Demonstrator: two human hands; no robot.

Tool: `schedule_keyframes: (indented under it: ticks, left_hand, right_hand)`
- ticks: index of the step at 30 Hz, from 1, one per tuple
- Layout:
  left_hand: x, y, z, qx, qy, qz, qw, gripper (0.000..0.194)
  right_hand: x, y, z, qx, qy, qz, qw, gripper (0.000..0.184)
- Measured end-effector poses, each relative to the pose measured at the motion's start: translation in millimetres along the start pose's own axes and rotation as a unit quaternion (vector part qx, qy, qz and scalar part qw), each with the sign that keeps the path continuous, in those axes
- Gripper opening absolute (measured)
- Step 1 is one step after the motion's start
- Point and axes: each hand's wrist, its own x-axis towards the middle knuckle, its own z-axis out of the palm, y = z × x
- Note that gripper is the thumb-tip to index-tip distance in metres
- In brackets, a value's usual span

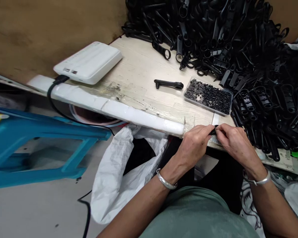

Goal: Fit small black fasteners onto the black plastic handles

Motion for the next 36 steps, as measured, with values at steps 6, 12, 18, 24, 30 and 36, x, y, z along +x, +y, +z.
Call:
schedule_keyframes:
  ticks: [6, 12, 18, 24, 30, 36]
  left_hand:
    - [0, -1, 3.2, -0.001, 0.027, 0.018, 0.999, 0.024]
    - [-1, 3, 1.9, -0.021, 0.035, 0.009, 0.999, 0.022]
    - [-3, 2, -1.3, -0.034, 0.036, 0.008, 0.999, 0.025]
    - [1, 0, -2.9, -0.037, 0.012, 0.031, 0.999, 0.017]
    - [1, -2, -6.0, -0.002, -0.024, 0.059, 0.998, 0.016]
    - [1, -3, -7.3, 0.011, -0.061, 0.059, 0.996, 0.019]
  right_hand:
    - [0, -5, 1, -0.095, -0.008, 0.007, 0.995, 0.020]
    - [0, -29, 1, -0.187, -0.045, 0.035, 0.981, 0.018]
    - [2, -36, 3, -0.202, -0.081, 0.048, 0.975, 0.018]
    - [5, -1, 8, 0.050, -0.075, 0.049, 0.995, 0.013]
    - [13, 15, -7, 0.259, -0.172, 0.051, 0.949, 0.016]
    - [31, 13, -19, 0.128, -0.245, -0.037, 0.960, 0.026]
